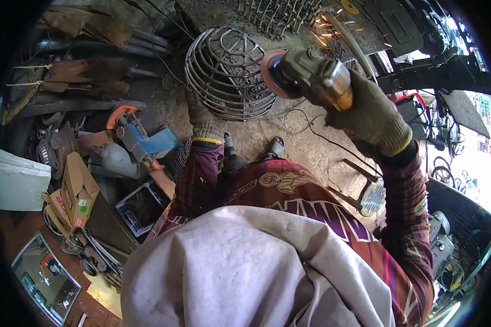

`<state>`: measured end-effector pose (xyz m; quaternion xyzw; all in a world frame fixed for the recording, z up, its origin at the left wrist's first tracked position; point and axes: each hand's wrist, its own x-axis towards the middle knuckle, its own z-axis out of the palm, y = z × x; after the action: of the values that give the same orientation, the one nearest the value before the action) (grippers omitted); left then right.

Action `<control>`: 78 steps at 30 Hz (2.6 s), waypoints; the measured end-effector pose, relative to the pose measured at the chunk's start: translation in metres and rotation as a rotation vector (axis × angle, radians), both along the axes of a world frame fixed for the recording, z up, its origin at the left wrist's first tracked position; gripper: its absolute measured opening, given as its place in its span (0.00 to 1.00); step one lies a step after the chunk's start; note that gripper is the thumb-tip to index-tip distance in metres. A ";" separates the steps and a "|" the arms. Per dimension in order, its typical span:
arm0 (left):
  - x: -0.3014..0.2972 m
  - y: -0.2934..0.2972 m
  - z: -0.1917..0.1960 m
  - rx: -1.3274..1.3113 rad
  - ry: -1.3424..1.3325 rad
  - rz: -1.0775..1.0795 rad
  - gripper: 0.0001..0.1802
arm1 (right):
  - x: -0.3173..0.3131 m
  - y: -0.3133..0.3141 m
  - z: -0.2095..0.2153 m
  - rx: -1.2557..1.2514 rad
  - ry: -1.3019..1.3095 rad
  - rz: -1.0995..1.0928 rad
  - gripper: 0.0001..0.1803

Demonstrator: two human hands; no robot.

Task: The person uses an angle grinder to smooth or cut a wire metal cage, then uses a hammer to shape the metal wires while holding the cage by hand.

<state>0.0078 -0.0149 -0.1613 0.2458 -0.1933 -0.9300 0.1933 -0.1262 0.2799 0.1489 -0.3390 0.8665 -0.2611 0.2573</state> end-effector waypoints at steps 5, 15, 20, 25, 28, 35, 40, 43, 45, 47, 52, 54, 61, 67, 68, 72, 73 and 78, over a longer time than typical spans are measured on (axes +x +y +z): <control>-0.009 0.007 0.039 0.036 -0.069 -0.013 0.35 | 0.013 0.016 -0.014 -0.004 -0.087 -0.147 0.38; -0.008 0.013 0.048 -0.001 0.040 -0.040 0.37 | -0.001 -0.025 0.003 0.038 0.080 -0.055 0.36; -0.012 0.012 0.050 -0.065 -0.012 -0.005 0.41 | 0.009 0.009 -0.015 -0.009 0.029 -0.098 0.37; -0.007 0.016 0.097 -0.003 -0.063 0.035 0.38 | 0.045 0.054 -0.034 -0.047 -0.082 -0.257 0.39; 0.012 0.002 0.108 -0.090 0.000 -0.011 0.39 | 0.064 0.073 -0.050 -0.226 -0.233 -0.438 0.41; -0.025 0.010 0.209 -0.381 -0.278 0.029 0.39 | 0.074 0.115 -0.079 -0.421 -0.379 -0.654 0.36; -0.081 0.041 0.239 -0.475 -0.406 -0.088 0.42 | 0.075 0.140 -0.085 -0.525 -0.450 -0.761 0.33; -0.095 0.041 0.221 -0.493 -0.448 -0.105 0.42 | 0.078 0.154 -0.094 -0.529 -0.405 -0.772 0.37; -0.099 0.046 0.216 -0.490 -0.445 -0.104 0.42 | 0.080 0.166 -0.099 -0.544 -0.400 -0.775 0.37; -0.097 0.049 0.212 -0.506 -0.464 -0.042 0.42 | 0.081 0.176 -0.098 -0.547 -0.400 -0.782 0.37; -0.096 0.056 0.201 -0.542 -0.464 0.028 0.41 | 0.081 0.191 -0.096 -0.614 -0.417 -0.800 0.32; -0.092 0.053 0.198 -0.580 -0.416 0.031 0.39 | 0.075 0.199 -0.104 -0.623 -0.443 -0.789 0.34; -0.063 0.041 0.185 -0.647 -0.513 -0.013 0.36 | 0.054 0.213 -0.106 -0.656 -0.420 -0.746 0.35; -0.017 0.100 0.203 -0.934 -0.657 0.504 0.26 | 0.032 0.230 -0.108 -0.750 -0.452 -0.763 0.33; -0.001 0.117 0.201 -0.933 -0.650 0.498 0.26 | 0.029 0.232 -0.107 -0.768 -0.450 -0.782 0.33; 0.028 0.174 0.187 -1.742 -0.264 -0.368 0.21 | 0.006 0.222 -0.100 -0.852 -0.374 -0.827 0.29; 0.005 0.201 0.203 -1.977 -0.026 -0.595 0.22 | -0.002 0.219 -0.100 -0.892 -0.369 -0.817 0.26; -0.061 0.297 0.239 -1.628 0.135 -1.314 0.45 | -0.036 0.187 -0.076 -1.017 -0.351 -0.866 0.23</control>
<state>-0.0529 0.2821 0.0774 -0.1641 -0.8449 -0.4529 -0.2324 -0.1618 0.4669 0.0727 0.0063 0.6392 -0.7653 0.0754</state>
